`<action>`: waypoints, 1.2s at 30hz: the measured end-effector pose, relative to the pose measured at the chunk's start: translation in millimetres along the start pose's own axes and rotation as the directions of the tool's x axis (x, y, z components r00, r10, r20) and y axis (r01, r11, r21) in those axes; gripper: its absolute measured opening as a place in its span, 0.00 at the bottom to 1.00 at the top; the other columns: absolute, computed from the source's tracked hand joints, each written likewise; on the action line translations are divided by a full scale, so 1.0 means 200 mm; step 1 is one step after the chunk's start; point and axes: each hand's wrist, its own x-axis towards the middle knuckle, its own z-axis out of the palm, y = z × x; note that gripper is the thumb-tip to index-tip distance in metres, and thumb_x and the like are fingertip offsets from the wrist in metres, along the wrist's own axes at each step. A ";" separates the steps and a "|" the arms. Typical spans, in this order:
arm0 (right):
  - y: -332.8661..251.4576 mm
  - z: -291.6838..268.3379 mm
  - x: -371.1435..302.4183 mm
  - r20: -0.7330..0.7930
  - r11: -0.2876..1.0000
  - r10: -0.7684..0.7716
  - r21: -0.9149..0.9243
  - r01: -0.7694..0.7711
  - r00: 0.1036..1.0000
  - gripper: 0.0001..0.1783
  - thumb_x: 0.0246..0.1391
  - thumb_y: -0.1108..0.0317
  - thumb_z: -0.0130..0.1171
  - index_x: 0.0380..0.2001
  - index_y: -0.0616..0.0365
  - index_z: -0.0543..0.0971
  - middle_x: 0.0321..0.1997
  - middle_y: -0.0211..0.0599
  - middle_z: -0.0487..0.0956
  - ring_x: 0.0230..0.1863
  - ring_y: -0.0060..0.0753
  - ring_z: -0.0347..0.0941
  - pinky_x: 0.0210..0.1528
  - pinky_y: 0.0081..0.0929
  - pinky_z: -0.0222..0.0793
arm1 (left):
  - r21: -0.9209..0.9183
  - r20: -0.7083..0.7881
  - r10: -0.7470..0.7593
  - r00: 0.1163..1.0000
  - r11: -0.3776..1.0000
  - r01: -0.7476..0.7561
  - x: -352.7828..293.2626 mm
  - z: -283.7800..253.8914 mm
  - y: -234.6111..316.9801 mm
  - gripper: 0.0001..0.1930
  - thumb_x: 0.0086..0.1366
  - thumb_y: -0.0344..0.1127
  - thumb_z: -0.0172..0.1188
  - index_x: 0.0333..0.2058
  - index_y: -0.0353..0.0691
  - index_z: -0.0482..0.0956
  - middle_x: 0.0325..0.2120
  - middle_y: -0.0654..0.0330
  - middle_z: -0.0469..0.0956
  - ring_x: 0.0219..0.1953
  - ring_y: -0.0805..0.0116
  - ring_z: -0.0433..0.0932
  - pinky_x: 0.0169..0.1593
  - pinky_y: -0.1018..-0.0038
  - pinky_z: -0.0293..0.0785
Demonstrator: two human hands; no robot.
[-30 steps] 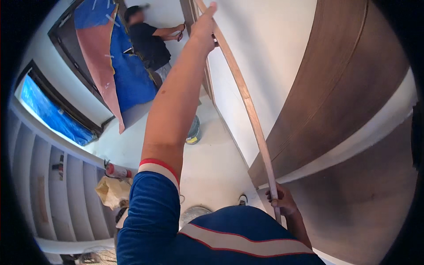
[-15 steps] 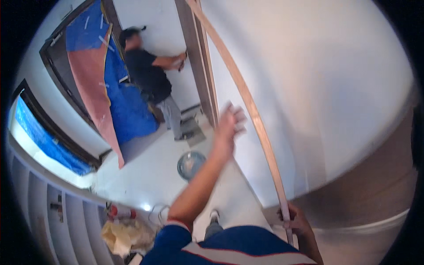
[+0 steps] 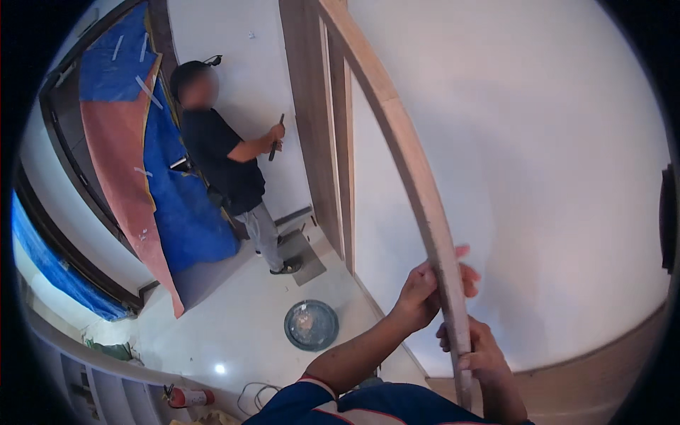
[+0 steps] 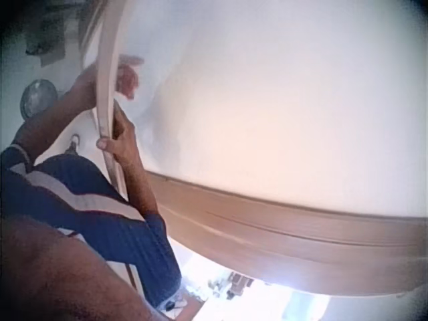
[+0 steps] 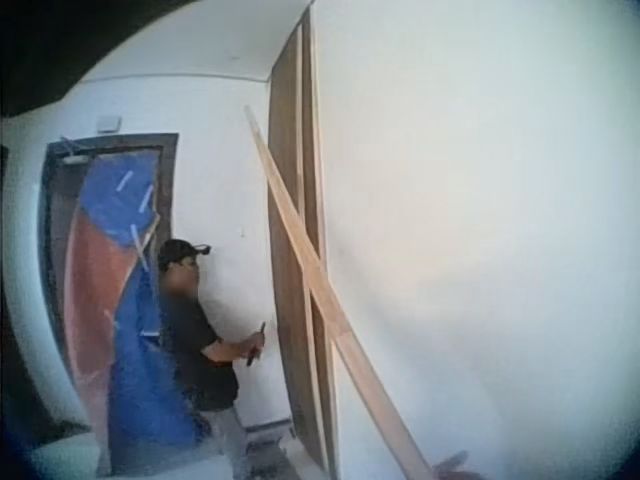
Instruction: Shaping a wood board and installing decorative wall panels in a residential interior.
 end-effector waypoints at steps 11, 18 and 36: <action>-0.10 0.06 0.33 0.008 0.872 -0.362 -0.350 0.342 0.932 0.44 0.49 0.38 0.71 0.58 0.62 0.75 0.54 0.51 0.77 0.56 0.49 0.72 0.56 0.44 0.70 | -0.024 -0.335 -0.042 0.941 0.999 0.036 0.45 -0.25 0.57 0.35 0.66 0.69 0.53 0.55 0.41 0.73 0.44 0.58 0.77 0.48 0.60 0.77 0.50 0.57 0.75; 0.08 0.30 0.01 -0.443 0.835 -0.357 -0.545 0.069 0.822 0.32 0.46 0.48 0.76 0.44 0.65 0.80 0.34 0.40 0.82 0.37 0.35 0.76 0.40 0.36 0.75 | -0.011 -0.064 0.013 0.998 1.000 -0.014 0.80 -0.02 1.03 0.30 0.71 0.62 0.52 0.58 0.43 0.72 0.49 0.60 0.78 0.52 0.61 0.77 0.57 0.59 0.73; -0.07 0.39 -0.10 -0.565 0.705 -0.653 -0.698 0.130 0.504 0.20 0.58 0.60 0.67 0.39 0.70 0.80 0.31 0.54 0.84 0.33 0.39 0.82 0.33 0.36 0.76 | 0.263 0.110 0.171 0.979 0.945 -0.195 1.43 0.90 1.40 0.41 0.67 0.55 0.63 0.62 0.21 0.64 0.67 0.40 0.62 0.68 0.50 0.62 0.69 0.57 0.59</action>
